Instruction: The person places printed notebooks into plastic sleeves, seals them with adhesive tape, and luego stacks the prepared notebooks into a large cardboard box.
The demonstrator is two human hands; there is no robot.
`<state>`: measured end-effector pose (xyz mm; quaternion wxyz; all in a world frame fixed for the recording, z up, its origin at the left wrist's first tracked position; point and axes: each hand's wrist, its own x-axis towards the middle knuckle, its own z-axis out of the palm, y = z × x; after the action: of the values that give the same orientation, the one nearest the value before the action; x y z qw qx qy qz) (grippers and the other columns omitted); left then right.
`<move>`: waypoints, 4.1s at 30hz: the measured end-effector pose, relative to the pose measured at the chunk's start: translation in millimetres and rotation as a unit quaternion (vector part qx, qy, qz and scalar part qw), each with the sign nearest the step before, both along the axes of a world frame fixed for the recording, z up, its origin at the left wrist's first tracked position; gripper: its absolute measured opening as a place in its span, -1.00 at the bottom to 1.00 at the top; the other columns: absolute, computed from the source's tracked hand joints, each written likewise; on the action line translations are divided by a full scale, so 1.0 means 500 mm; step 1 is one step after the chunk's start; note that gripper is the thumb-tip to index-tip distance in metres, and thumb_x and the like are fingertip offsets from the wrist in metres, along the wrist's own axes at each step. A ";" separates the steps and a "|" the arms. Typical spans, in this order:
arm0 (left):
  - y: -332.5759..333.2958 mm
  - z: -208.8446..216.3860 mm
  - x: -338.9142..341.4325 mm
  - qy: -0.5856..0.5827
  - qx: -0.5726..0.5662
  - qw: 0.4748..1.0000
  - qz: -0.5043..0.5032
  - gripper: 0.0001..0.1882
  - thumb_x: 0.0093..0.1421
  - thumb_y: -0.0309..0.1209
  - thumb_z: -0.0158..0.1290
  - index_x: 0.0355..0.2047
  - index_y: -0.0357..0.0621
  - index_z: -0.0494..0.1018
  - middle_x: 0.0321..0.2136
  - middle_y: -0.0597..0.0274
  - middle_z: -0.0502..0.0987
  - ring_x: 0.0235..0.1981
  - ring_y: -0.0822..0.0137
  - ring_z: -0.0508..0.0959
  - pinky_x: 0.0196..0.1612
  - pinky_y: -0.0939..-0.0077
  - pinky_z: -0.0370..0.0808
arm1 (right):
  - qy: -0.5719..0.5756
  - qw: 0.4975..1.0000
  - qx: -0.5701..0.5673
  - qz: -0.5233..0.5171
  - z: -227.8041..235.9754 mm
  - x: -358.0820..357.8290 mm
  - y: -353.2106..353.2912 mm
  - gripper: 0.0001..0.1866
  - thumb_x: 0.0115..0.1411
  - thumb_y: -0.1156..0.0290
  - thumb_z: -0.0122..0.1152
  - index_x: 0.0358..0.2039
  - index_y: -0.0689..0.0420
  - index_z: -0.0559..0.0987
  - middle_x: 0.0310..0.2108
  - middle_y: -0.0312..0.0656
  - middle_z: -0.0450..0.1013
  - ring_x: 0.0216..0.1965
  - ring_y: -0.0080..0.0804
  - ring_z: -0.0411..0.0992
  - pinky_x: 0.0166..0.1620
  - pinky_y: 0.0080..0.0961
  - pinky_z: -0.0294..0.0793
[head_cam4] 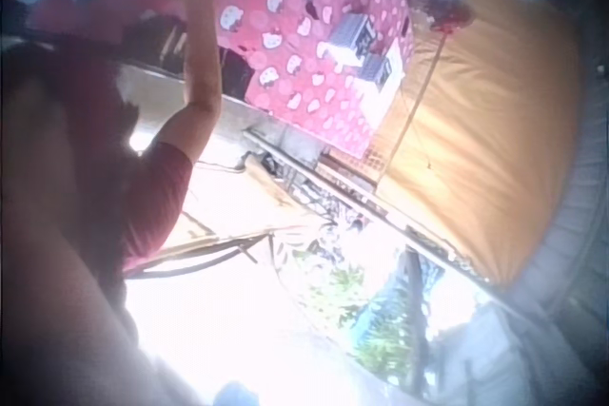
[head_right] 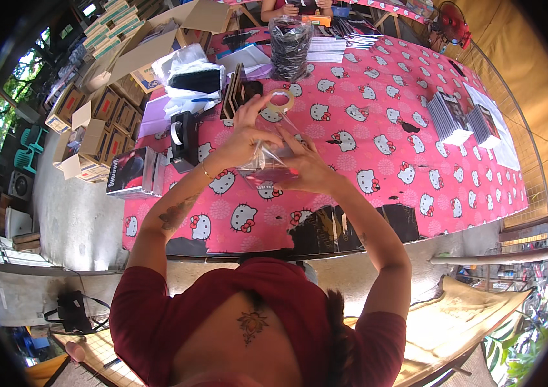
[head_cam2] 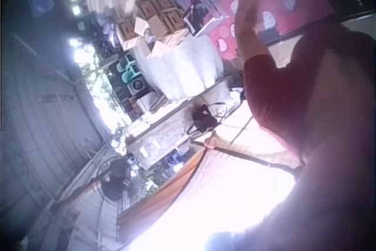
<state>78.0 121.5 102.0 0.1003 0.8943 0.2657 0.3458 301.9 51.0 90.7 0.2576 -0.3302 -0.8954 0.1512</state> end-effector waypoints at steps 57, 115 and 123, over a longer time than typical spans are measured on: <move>-0.068 0.030 -0.037 0.047 -0.255 0.960 0.104 -0.68 0.11 -0.29 0.26 -0.15 -0.16 0.58 -0.56 0.20 0.46 -0.39 0.13 0.53 -0.27 0.22 0.47 | 0.024 0.982 -0.143 -0.119 0.038 -0.016 0.047 -0.72 0.04 0.37 0.38 -0.26 0.16 0.54 -0.25 -0.09 0.49 -0.20 -0.10 0.48 -0.16 -0.23 0.47; -0.066 -0.343 -0.472 -0.455 -0.381 0.722 0.356 -0.78 0.17 -0.34 0.20 -0.37 -0.31 0.56 -0.47 0.23 0.58 -0.43 0.43 0.57 -0.38 0.64 0.46 | 0.217 0.918 -0.316 -0.102 -0.030 -0.003 0.112 -0.68 0.26 0.35 0.27 -0.04 0.23 0.53 -0.32 -0.26 0.50 -0.30 -0.57 0.42 -0.20 -0.57 0.41; -0.098 -0.337 -0.453 -0.537 -0.461 0.632 0.316 -0.88 0.20 -0.34 0.21 -0.38 -0.09 0.53 -0.46 0.36 0.61 -0.47 0.57 0.57 -0.51 0.74 0.36 | 0.217 0.918 -0.313 -0.110 -0.031 -0.002 0.107 -0.68 0.26 0.36 0.25 -0.03 0.23 0.52 -0.33 -0.27 0.48 -0.31 -0.59 0.40 -0.22 -0.58 0.40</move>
<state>-148.6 72.6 -66.5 0.5090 0.2493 0.5559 0.6081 301.1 104.4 75.3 0.3435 -0.4498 -0.6825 0.4624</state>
